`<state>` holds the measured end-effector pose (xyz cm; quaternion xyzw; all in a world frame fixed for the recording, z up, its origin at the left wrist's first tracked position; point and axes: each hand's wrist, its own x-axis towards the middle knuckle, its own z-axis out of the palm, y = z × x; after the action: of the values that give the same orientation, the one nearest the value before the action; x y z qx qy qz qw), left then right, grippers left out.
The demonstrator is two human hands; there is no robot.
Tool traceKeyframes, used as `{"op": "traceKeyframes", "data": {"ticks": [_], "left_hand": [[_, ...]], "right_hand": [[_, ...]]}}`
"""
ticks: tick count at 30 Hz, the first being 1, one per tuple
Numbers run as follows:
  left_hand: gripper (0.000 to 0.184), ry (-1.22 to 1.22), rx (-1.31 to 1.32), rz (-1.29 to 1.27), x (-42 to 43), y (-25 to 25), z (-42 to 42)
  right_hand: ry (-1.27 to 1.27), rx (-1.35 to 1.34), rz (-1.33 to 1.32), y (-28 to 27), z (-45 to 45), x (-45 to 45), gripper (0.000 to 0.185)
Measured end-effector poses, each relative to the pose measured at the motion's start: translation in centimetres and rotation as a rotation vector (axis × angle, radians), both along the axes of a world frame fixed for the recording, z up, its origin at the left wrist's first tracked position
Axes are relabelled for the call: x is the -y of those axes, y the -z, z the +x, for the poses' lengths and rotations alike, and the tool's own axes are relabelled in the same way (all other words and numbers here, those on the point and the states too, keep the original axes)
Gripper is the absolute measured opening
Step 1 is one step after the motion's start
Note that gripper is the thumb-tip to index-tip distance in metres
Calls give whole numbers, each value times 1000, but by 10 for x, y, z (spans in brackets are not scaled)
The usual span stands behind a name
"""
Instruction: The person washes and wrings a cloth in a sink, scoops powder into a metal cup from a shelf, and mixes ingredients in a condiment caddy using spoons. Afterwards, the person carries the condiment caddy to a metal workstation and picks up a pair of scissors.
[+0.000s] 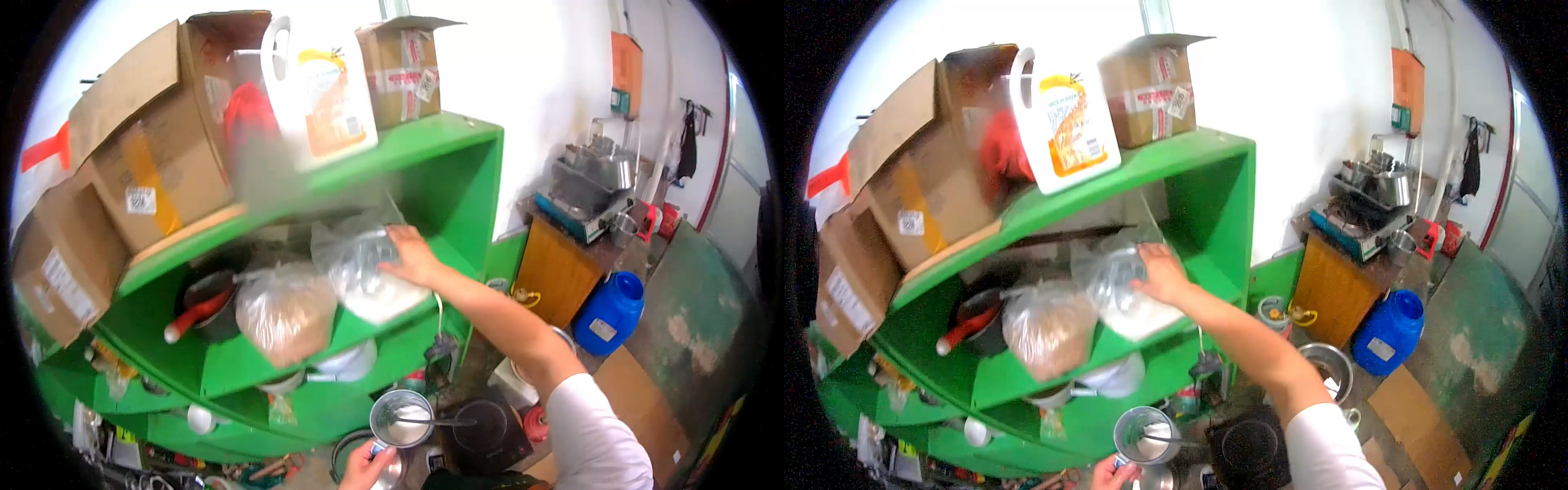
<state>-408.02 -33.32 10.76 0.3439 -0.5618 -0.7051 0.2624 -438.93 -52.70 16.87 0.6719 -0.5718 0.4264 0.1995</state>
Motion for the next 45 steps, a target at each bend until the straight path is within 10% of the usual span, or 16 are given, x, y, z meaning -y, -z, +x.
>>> {"op": "traceKeyframes", "data": {"ticks": [5, 14, 19, 20, 21, 23, 28, 34, 35, 40, 45], "left_hand": [[7, 70, -167, -52, 85, 5, -6], [13, -153, -245, -6, 154, -40, -4], [13, -252, -275, -67, 159, -52, -19], [13, -257, -272, -67, 160, -53, -20], [12, -256, -268, -81, 160, -54, -22], [12, -260, -252, -87, 158, -56, -25], [12, -325, -251, -101, 149, -56, -39], [14, -362, -246, -124, 145, -52, -35], [15, -424, -242, -104, 144, -51, -34], [18, -458, -260, -125, 140, -54, -30], [16, -440, -218, -103, 136, -64, -38]], "right_hand": [[-49, 108, 647, -3, -11, 33, 38], [-607, -345, 587, 56, -17, -88, 33], [-484, -652, 873, -44, -17, -64, 37], [-496, -881, 508, -48, -31, -44, 27], [-489, -367, 850, -63, -31, -31, 23], [-535, -224, 1004, -68, -37, 8, 26], [-190, -433, 399, -10, -34, 65, 18], [77, 5, 696, -43, -71, 24, 15], [-71, 48, 394, -24, -91, 17, 10], [296, -124, 479, -23, -82, -36, 10], [-166, -12, 137, -22, -47, -5, 11]]}}
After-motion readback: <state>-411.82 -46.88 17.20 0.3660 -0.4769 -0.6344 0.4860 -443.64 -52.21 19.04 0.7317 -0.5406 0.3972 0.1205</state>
